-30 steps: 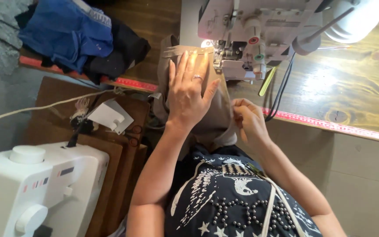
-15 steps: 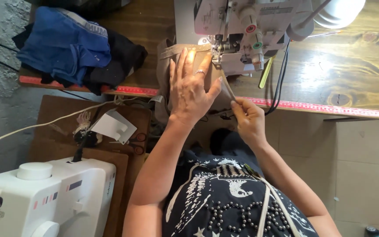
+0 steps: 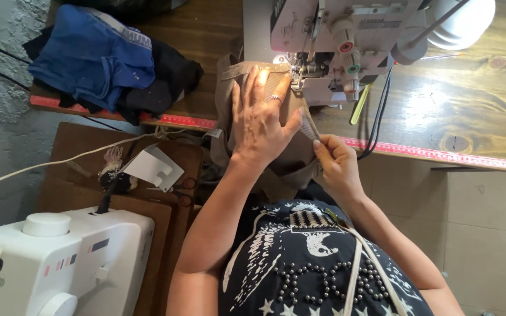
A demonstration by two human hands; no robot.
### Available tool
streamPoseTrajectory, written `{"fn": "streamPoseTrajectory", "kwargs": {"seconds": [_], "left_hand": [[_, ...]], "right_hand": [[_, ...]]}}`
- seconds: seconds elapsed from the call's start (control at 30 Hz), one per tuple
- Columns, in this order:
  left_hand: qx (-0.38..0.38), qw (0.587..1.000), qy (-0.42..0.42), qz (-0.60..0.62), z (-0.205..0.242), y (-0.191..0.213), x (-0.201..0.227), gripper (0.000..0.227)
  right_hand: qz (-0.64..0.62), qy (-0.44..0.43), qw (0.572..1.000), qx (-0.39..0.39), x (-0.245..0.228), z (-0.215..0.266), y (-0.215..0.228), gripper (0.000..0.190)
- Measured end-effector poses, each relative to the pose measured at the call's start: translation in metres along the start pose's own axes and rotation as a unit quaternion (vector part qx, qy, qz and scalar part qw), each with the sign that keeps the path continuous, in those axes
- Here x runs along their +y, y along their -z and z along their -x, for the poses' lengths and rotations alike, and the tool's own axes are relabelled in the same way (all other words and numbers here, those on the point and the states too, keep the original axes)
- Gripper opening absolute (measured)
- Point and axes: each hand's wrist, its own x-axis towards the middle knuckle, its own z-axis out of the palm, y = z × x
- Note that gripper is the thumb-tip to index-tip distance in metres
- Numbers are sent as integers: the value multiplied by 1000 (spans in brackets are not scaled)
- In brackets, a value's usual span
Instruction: Using an overlock machine to sew and finish the edges of a garment.
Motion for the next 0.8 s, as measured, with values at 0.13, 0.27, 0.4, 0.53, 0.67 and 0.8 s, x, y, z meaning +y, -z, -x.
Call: {"fn": "streamPoseTrajectory", "kwargs": {"seconds": [0.13, 0.27, 0.4, 0.53, 0.67, 0.8], "left_hand": [[-1, 1000, -5, -2, -2, 2, 1, 62], [-13, 1000, -2, -1, -2, 2, -1, 62], [-25, 1000, 9, 10, -3, 3, -1, 63], [-39, 999, 7, 4, -6, 5, -2, 63], [-59, 998, 9, 6, -7, 12, -1, 65], [-69, 998, 9, 5, -7, 12, -4, 66]], "right_hand": [[-52, -33, 998, -7, -13, 5, -15, 12], [-129, -74, 989, -22, -5, 9, -15, 10], [-165, -73, 984, -13, -12, 12, -14, 10], [-183, -103, 978, -8, -9, 13, -11, 12], [-211, -115, 971, -21, -16, 16, -13, 13], [-221, -113, 968, -31, -3, 8, -10, 13]]}}
